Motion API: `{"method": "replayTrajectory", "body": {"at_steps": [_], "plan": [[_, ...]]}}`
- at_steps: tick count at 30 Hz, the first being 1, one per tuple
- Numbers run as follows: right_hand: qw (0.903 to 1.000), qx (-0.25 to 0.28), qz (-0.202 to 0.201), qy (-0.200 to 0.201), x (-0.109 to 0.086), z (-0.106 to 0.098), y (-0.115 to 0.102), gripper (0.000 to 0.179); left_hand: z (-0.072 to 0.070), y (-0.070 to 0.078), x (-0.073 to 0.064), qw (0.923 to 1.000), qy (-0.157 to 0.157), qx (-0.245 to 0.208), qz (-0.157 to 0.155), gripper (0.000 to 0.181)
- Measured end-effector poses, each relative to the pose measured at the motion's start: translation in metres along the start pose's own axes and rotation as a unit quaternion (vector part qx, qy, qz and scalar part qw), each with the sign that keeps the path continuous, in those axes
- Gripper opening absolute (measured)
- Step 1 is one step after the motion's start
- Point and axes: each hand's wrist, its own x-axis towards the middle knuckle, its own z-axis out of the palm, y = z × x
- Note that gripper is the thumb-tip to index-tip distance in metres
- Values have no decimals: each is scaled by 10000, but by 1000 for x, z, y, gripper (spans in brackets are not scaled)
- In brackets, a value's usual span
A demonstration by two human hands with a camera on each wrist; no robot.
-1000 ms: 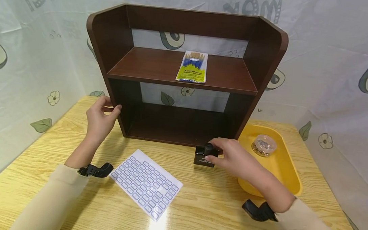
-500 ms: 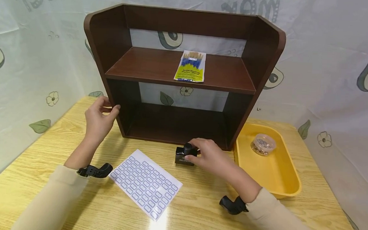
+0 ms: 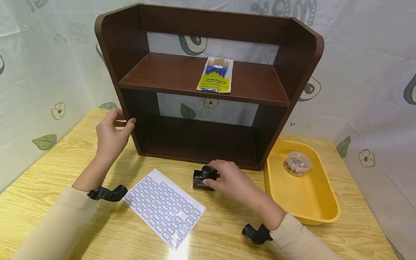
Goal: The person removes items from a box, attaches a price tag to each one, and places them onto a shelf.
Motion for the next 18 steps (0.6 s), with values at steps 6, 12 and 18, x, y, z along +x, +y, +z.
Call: {"method": "replayTrajectory", "body": {"at_steps": [6,12,18], "plan": [[10000,-15,-21,12,1,3,1,43,0,1,-6,9991,-315,-109,-265,28],[9999,31,-135,-10,3,4,1,42,-5,2,-27,9789,-1591,709,-1064,44],[9999,-7,-90,-49,5,6,-2,42,-7,1,-48,9403,-2697,1609,-1311,50]]}}
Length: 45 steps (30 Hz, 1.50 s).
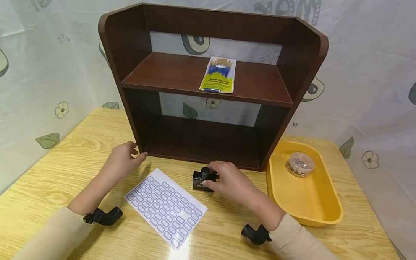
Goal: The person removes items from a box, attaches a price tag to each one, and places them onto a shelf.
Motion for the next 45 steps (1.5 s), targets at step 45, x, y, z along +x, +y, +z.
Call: {"method": "replayTrajectory", "body": {"at_steps": [45], "plan": [[9924,196,-382,1157,-11,-2,-9,37,15,18,-34,9714,-2004,-651,1097,6]]}}
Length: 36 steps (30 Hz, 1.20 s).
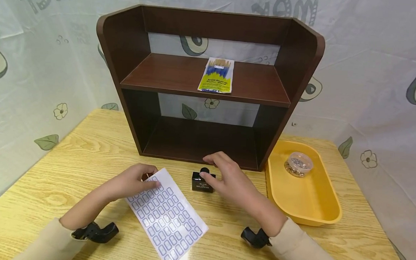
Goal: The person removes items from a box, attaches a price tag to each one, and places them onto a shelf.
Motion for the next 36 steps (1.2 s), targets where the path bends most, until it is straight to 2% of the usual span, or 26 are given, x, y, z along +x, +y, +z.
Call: {"method": "replayTrajectory", "body": {"at_steps": [4,7,11,17,22,26,33,36], "plan": [[9980,50,-432,462,-3,-5,-7,29,-8,9,-8,9975,-248,-563,353,9],[9967,190,-589,523,-5,-7,-13,25,-11,17,-12,9918,-427,-1093,509,13],[9972,522,-497,211,-8,-9,-24,24,-12,29,-14,9816,-560,-1708,648,16],[9907,1250,-132,-527,-8,-10,-35,23,-10,44,-17,9700,-594,-2141,985,17],[9882,1391,-35,-642,-9,-12,-38,14,-3,53,-17,9598,-595,-2482,1169,18],[9892,1351,-64,-560,-8,-15,-38,9,3,56,-16,9517,-775,-2755,1113,22],[9898,1295,-181,-575,-9,-21,-41,10,11,58,-14,9467,-1237,-2871,773,33],[9894,1301,-258,-592,-9,-22,-43,12,16,58,-12,9409,-1420,-2976,773,31]]}}
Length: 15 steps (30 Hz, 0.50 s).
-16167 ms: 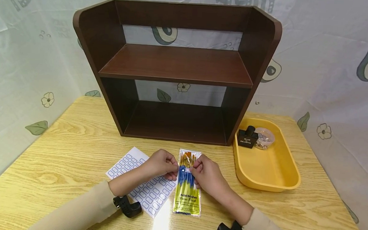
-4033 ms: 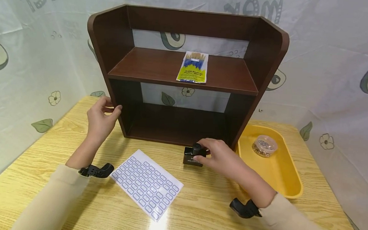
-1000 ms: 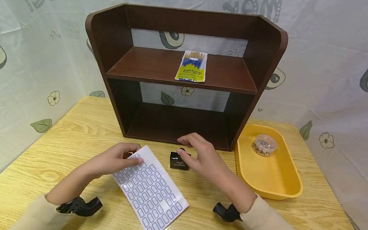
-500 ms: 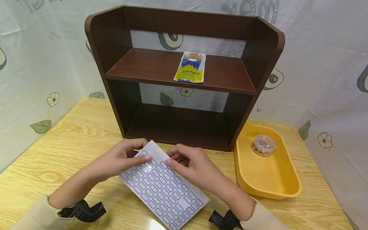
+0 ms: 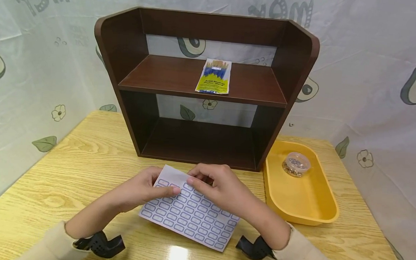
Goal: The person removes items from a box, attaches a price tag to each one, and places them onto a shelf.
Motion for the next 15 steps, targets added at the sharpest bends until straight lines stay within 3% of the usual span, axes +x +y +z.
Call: {"method": "replayTrajectory", "body": {"at_steps": [4,7,11,15], "plan": [[9994,-144,-257,159,0,0,-2,13,4,-2,1,9998,-92,-162,6,31],[9960,-448,-511,586,-1,-1,-2,15,5,-2,1,9998,92,-177,-45,33],[9804,-1177,-883,1310,-2,-3,-1,21,6,-1,1,9984,533,-174,-48,37],[9628,-1805,-1102,1680,-2,-3,-1,22,8,1,-1,9955,902,-272,89,40]]}}
